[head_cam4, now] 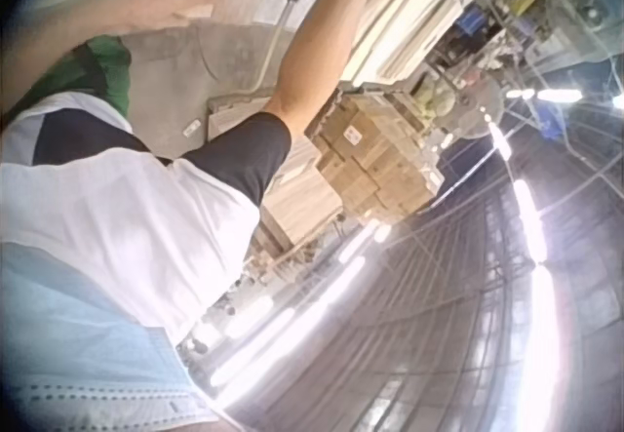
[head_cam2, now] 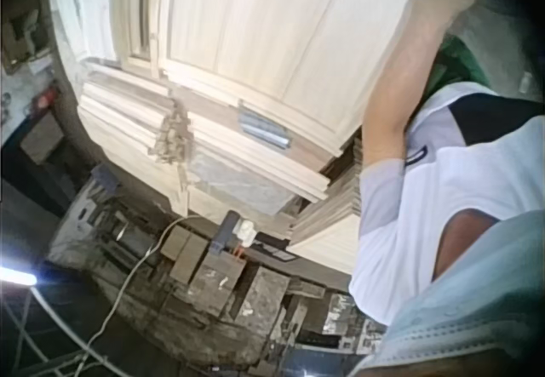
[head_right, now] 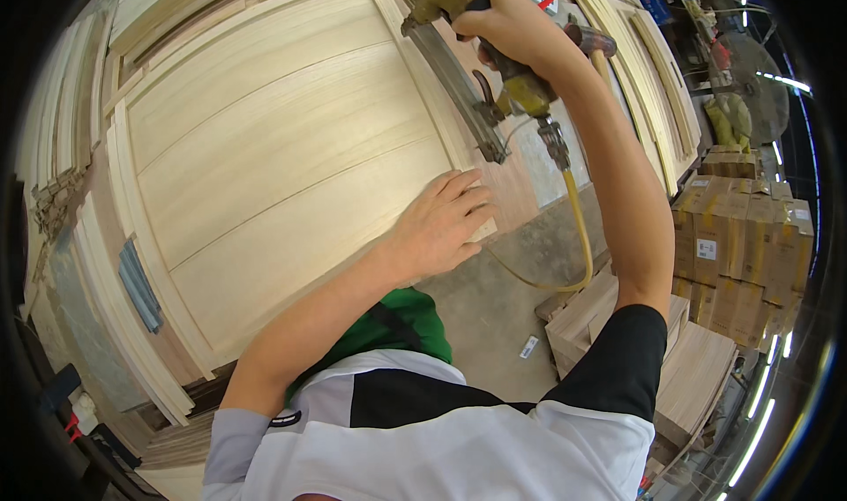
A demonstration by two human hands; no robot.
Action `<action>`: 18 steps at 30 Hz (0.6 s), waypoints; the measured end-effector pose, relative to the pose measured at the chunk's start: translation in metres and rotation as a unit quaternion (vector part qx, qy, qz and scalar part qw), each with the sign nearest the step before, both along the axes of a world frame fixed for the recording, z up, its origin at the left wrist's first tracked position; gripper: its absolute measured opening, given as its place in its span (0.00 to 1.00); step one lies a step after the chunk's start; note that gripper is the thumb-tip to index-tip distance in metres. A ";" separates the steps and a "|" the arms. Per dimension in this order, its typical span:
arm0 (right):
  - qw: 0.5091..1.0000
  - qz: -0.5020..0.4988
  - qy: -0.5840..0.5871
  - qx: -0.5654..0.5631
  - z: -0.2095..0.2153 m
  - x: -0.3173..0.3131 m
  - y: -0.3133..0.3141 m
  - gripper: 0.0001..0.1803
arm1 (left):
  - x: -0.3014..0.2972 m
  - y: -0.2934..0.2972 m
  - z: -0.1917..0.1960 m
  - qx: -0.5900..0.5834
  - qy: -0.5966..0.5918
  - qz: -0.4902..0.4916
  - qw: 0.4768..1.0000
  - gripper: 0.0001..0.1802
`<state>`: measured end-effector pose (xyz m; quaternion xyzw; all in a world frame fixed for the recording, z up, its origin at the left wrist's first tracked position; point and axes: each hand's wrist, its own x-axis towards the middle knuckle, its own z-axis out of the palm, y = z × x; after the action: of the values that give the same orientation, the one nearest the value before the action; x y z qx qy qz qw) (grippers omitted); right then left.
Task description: Assembling wooden slats into a furniture panel using glue and a pneumatic nail gun.
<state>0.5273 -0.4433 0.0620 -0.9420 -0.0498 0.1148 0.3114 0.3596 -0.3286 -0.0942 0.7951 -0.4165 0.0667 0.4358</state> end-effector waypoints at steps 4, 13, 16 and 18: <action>1.000 -0.013 -0.007 0.014 -0.010 -0.015 -0.016 0.14 | -0.001 -0.003 0.004 -0.002 -0.038 -0.024 0.999 0.23; 0.998 -0.061 0.020 0.001 0.004 -0.068 -0.024 0.15 | -0.008 -0.006 0.005 -0.102 -0.054 -0.028 0.993 0.10; 0.996 -0.076 0.026 0.024 -0.005 -0.075 -0.026 0.16 | -0.008 -0.005 0.004 -0.112 -0.046 -0.024 0.992 0.07; 0.996 -0.087 0.028 0.008 -0.001 -0.083 -0.029 0.16 | -0.007 -0.005 0.003 -0.109 -0.044 -0.017 0.993 0.06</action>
<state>0.4445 -0.4727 0.0611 -0.9368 0.0398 0.1128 0.3288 0.3523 -0.3339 -0.0909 0.7318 -0.4390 0.1390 0.5024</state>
